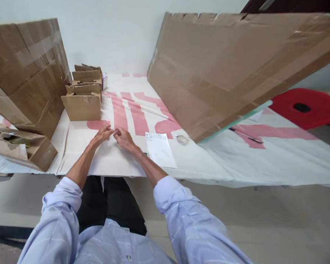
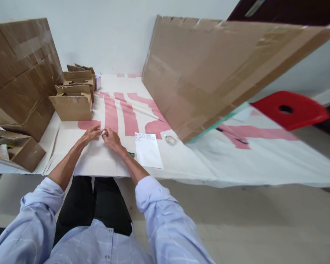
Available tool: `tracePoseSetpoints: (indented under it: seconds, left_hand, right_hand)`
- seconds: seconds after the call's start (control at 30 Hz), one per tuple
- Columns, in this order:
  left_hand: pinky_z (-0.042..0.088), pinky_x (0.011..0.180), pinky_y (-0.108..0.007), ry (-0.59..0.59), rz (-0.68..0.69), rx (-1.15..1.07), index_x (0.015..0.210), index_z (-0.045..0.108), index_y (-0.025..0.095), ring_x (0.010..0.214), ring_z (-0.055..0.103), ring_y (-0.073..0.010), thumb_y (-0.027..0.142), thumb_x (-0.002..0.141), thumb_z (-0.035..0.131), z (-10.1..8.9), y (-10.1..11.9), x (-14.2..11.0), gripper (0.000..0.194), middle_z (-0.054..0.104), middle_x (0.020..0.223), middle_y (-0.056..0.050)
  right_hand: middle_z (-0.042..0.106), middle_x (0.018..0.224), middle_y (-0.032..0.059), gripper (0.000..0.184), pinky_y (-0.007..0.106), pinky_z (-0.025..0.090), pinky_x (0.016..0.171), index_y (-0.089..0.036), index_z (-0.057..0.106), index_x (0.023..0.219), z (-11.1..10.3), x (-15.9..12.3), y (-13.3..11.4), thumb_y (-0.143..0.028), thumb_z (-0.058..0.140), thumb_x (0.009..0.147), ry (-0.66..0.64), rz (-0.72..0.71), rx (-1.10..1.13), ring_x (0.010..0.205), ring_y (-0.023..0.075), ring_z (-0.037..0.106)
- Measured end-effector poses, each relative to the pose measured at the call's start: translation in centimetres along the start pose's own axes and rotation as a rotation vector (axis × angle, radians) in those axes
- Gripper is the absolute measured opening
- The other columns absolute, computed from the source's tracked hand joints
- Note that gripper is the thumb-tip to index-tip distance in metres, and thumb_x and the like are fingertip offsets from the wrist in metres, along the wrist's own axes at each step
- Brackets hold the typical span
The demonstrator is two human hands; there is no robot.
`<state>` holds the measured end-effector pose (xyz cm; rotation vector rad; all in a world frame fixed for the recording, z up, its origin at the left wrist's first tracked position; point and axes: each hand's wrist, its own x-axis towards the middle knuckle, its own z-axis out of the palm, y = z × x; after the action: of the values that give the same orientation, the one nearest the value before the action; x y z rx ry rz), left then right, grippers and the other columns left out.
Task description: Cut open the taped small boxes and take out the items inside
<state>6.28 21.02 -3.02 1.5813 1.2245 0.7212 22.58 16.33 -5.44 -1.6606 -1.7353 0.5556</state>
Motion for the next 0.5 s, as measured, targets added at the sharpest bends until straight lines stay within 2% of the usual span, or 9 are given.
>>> tracePoseSetpoints:
  seconds: [0.07,0.13,0.23,0.33,0.5]
  left_hand:
    - [0.063,0.087,-0.036,-0.005,-0.009,-0.013,0.149,0.061,0.014,0.121,0.073,-0.0317,0.049,0.094,0.071,-0.4,0.2,-0.6,0.066,0.071,0.144,-0.021]
    - [0.063,0.091,-0.038,0.009,-0.013,-0.016,0.149,0.062,0.015,0.126,0.071,-0.0338,0.051,0.093,0.074,-1.1,0.0,-1.2,0.068,0.068,0.149,-0.022]
    - [0.063,0.091,-0.042,0.035,-0.023,-0.01,0.146,0.064,0.015,0.129,0.069,-0.037,0.054,0.089,0.078,-2.1,-0.5,-1.9,0.07,0.066,0.151,-0.023]
    - [0.064,0.087,-0.042,0.047,-0.029,0.001,0.141,0.067,0.013,0.122,0.071,-0.0365,0.051,0.088,0.077,-2.5,-1.0,-1.6,0.067,0.069,0.146,-0.024]
    - [0.063,0.08,-0.04,0.035,0.043,0.032,0.131,0.07,0.01,0.107,0.072,-0.0321,0.044,0.082,0.073,-2.4,-1.7,-0.1,0.06,0.074,0.134,-0.023]
  right_hand:
    - [0.078,0.124,0.0103,0.03,0.04,0.054,0.108,-0.021,0.069,0.125,0.7,-0.1,-1.3,-0.026,0.063,0.096,-0.01,-0.06,-0.012,0.118,0.0266,0.07]
    - [0.072,0.137,0.0166,0.031,0.046,0.047,0.118,-0.017,0.069,0.127,0.6,-0.1,-1.8,-0.027,0.065,0.097,0.019,-0.082,-0.035,0.133,0.0318,0.061]
    - [0.061,0.149,0.0243,0.042,0.056,0.042,0.121,-0.013,0.064,0.137,-0.8,0.4,-1.0,-0.033,0.063,0.1,0.069,0.019,-0.152,0.144,0.039,0.051]
    - [0.061,0.147,0.0253,0.044,0.056,0.045,0.117,-0.013,0.063,0.14,-2.3,0.9,0.6,-0.032,0.064,0.1,0.07,0.128,-0.24,0.141,0.0401,0.053]
    - [0.072,0.131,0.0174,0.034,0.044,0.047,0.113,-0.016,0.073,0.126,-2.8,0.3,2.4,-0.031,0.066,0.097,0.019,0.064,-0.209,0.127,0.0317,0.064]
